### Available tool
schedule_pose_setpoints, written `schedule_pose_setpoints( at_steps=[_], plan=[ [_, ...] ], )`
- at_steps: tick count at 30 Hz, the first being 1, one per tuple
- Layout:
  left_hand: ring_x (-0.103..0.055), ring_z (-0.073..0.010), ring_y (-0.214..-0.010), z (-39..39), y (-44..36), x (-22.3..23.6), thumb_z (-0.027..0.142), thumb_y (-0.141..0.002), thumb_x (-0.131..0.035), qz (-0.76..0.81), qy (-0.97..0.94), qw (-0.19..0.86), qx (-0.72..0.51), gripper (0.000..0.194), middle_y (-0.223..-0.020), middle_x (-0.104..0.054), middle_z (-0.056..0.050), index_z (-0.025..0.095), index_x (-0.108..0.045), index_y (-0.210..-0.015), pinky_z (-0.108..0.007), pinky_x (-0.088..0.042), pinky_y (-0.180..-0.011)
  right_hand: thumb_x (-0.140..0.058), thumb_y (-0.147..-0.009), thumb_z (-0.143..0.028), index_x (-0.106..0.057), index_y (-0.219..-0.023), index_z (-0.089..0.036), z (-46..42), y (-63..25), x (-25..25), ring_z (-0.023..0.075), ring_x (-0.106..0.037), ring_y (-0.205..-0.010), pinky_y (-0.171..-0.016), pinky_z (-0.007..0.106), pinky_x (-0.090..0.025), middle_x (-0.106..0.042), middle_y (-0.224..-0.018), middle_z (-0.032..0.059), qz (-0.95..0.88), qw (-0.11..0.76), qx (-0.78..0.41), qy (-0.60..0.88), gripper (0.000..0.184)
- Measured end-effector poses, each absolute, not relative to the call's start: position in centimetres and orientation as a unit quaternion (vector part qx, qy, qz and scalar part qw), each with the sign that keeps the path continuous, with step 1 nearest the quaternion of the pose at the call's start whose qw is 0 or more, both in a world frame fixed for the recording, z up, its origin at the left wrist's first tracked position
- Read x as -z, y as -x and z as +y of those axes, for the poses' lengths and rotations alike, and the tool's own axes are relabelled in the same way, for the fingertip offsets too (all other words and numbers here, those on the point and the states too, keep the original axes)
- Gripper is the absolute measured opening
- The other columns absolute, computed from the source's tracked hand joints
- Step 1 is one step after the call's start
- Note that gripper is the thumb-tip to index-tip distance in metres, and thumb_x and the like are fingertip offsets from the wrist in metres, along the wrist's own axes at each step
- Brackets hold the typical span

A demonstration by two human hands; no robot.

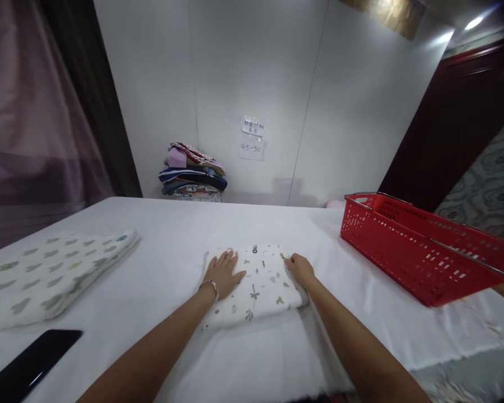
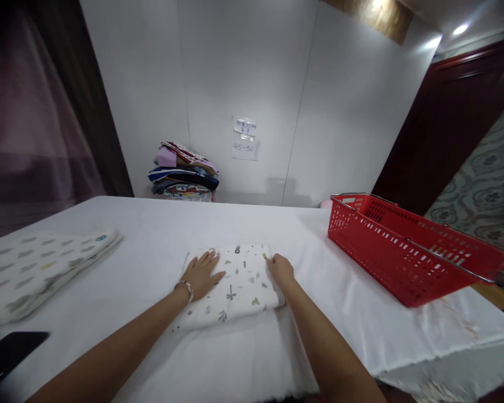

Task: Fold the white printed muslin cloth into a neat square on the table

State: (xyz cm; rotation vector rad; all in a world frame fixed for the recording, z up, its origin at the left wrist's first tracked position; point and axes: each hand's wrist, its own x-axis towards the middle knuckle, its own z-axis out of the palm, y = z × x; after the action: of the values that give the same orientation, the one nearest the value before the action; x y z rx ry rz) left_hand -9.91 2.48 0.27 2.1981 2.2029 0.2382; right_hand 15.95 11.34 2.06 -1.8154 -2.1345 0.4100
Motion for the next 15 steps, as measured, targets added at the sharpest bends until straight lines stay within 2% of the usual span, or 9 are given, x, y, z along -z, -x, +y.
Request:
schedule_pose_setpoints(
  at_steps=[4,9,15],
  plan=[
    [-0.007,-0.0239,-0.134,2.4,9.8,-0.4,0.064,-0.081,-0.015,0.707,-0.703,0.013,-0.075,0.073,-0.146,-0.014,-0.003,0.019,-0.025,-0.138,-0.045,-0.009,-0.106,-0.038,-0.084,-0.047,-0.055,-0.078,-0.019,12.4,-15.0,-2.5,0.0182,-0.057,-0.074,-0.056,0.025,-0.030,-0.064,-0.081,0.0060,-0.744,0.146,-0.142,0.636,0.034],
    [-0.008,-0.0233,-0.134,2.2,9.8,-0.7,0.063,-0.081,-0.014,0.706,-0.704,0.019,-0.071,0.073,-0.146,-0.014,-0.003,0.019,-0.025,-0.138,-0.044,-0.009,-0.107,-0.037,-0.086,-0.038,-0.056,-0.086,-0.017,13.1,-14.4,-2.1,0.0207,-0.057,-0.082,-0.060,0.027,-0.032,-0.063,-0.090,0.0111,-0.730,0.138,-0.139,0.655,0.029],
    [-0.007,-0.0233,-0.134,2.3,9.8,-0.7,0.063,-0.081,-0.014,0.709,-0.702,0.022,-0.060,0.073,-0.146,-0.012,-0.003,0.019,-0.024,-0.138,-0.046,-0.008,-0.107,-0.040,-0.085,-0.043,-0.056,-0.082,-0.018,12.7,-14.8,-2.8,0.0186,-0.057,-0.079,-0.059,0.025,-0.032,-0.065,-0.085,0.0069,-0.737,0.135,-0.151,0.645,0.030]
  ],
)
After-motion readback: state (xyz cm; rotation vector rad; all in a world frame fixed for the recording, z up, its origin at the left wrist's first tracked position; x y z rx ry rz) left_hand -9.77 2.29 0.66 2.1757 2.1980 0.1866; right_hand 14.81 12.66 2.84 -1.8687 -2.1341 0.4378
